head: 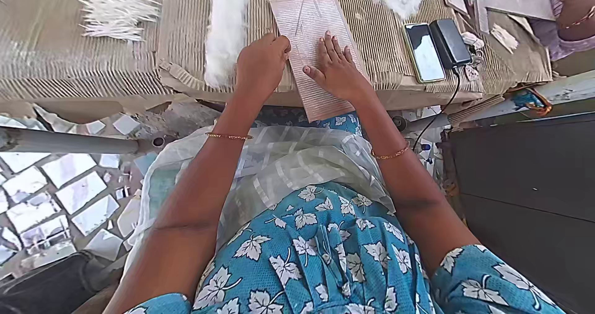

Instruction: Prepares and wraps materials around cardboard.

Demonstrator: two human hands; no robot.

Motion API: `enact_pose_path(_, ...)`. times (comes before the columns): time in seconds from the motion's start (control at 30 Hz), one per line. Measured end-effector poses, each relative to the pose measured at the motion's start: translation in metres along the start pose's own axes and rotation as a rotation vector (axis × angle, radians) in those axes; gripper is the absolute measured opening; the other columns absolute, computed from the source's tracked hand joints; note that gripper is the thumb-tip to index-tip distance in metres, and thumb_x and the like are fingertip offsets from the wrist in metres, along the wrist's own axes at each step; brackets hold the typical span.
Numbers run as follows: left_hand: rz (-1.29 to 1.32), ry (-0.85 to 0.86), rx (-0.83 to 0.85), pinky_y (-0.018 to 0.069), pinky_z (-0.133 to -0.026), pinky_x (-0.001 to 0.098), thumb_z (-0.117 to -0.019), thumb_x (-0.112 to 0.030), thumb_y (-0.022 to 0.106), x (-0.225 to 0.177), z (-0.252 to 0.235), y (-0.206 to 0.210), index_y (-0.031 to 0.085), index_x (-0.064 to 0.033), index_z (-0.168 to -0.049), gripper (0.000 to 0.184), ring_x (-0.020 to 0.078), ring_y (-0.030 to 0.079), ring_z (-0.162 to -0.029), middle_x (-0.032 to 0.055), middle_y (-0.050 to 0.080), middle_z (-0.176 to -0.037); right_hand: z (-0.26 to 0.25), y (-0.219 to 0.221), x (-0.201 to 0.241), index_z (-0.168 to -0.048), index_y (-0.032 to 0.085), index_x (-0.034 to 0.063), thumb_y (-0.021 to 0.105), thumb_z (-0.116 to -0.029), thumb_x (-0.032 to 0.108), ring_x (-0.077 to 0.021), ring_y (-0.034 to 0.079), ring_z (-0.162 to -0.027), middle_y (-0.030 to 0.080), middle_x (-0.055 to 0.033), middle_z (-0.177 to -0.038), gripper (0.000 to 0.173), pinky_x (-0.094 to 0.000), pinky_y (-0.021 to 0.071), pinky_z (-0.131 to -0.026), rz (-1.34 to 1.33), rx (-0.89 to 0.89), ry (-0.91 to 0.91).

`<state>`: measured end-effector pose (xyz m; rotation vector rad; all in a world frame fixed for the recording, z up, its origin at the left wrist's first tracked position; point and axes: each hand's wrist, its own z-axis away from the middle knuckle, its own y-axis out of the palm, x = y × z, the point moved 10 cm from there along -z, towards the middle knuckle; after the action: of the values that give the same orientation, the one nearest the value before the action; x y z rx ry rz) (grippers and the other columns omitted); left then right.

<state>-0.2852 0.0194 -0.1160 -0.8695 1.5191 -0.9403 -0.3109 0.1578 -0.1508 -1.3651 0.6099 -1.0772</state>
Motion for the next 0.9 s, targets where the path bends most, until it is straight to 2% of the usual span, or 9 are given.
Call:
enact_pose_path(0.07, 0.003, -0.025, 0.027, 0.0512, -0.088, 0.0621, -0.1092, -0.014, 0.048, -0.006, 0.02, 0.001, 0.066, -0.0033, -0.125, 0.026, 0.0447, 0.066, -0.11, 0.0236, 0.067, -0.118, 0.021, 0.005, 0.003, -0.163, 0.012, -0.0025, 0.028, -0.1011, 0.071, -0.0329, 0.007, -0.16, 0.008, -0.0197, -0.172, 0.098, -0.0571, 0.0021, -0.127, 0.012, 0.033, -0.043)
enact_pose_path(0.13, 0.003, -0.026, 0.02, 0.0532, -0.08, 0.0617, -0.109, -0.014, 0.049, -0.013, 0.039, 0.002, 0.066, -0.0027, -0.12, 0.024, 0.0444, 0.068, -0.102, 0.0226, 0.067, -0.114, 0.043, 0.009, 0.006, -0.163, 0.015, -0.0023, 0.029, -0.1008, 0.071, -0.0322, 0.009, -0.159, 0.012, -0.0196, -0.171, 0.097, -0.0592, 0.0012, -0.126, 0.025, 0.011, -0.103)
enact_pose_path(0.2, 0.021, -0.03, 0.011, 0.0549, -0.076, 0.0608, -0.1093, -0.015, 0.05, -0.016, 0.05, 0.008, 0.066, -0.0008, -0.118, 0.023, 0.0446, 0.069, -0.098, 0.0234, 0.065, -0.117, 0.052, 0.01, 0.005, -0.163, 0.019, -0.0007, 0.029, -0.1007, 0.071, -0.031, 0.011, -0.159, 0.016, -0.0178, -0.171, 0.096, -0.0607, 0.0008, -0.126, 0.018, -0.048, -0.162)
enact_pose_path(0.3, 0.064, -0.053, -0.012, 0.0556, -0.075, 0.06, -0.1093, -0.016, 0.05, -0.011, 0.054, 0.015, 0.066, -0.0009, -0.117, 0.024, 0.0442, 0.068, -0.097, 0.0239, 0.062, -0.121, 0.049, 0.012, 0.003, -0.163, 0.016, -0.0002, 0.025, -0.1013, 0.071, -0.0313, 0.006, -0.16, 0.012, -0.0167, -0.172, 0.095, -0.0619, -0.0029, -0.125, -0.005, -0.021, -0.167)
enact_pose_path(0.53, 0.078, -0.085, -0.066, 0.0556, -0.077, 0.0595, -0.1084, -0.013, 0.049, -0.004, 0.034, 0.007, 0.067, 0.0, -0.118, 0.023, 0.0441, 0.069, -0.098, 0.024, 0.064, -0.116, 0.019, 0.006, 0.004, -0.163, 0.019, 0.0002, 0.025, -0.1027, 0.069, -0.0313, 0.009, -0.16, 0.015, -0.0155, -0.171, 0.092, -0.0617, -0.001, -0.125, 0.012, -0.06, -0.165)
enact_pose_path(0.7, 0.032, -0.073, -0.091, 0.0485, -0.092, 0.0657, -0.1066, -0.011, 0.053, -0.001, 0.009, 0.0, 0.07, 0.0019, -0.115, 0.023, 0.0496, 0.063, -0.113, 0.028, 0.066, -0.117, -0.01, -0.002, 0.004, -0.163, 0.019, 0.0022, 0.028, -0.1044, 0.066, -0.0301, 0.007, -0.16, 0.014, -0.0133, -0.172, 0.087, -0.064, -0.0038, -0.124, 0.008, -0.041, -0.199)
enact_pose_path(0.9, -0.016, -0.085, -0.079, 0.0473, -0.091, 0.0672, -0.1061, -0.011, 0.055, 0.005, -0.003, 0.0, 0.069, 0.003, -0.114, 0.021, 0.0503, 0.063, -0.112, 0.029, 0.066, -0.113, -0.039, -0.008, 0.007, -0.164, 0.022, 0.0079, 0.027, -0.1061, 0.062, -0.0286, 0.005, -0.16, 0.015, -0.0088, -0.173, 0.08, -0.0669, -0.0095, -0.121, 0.014, 0.001, -0.256)
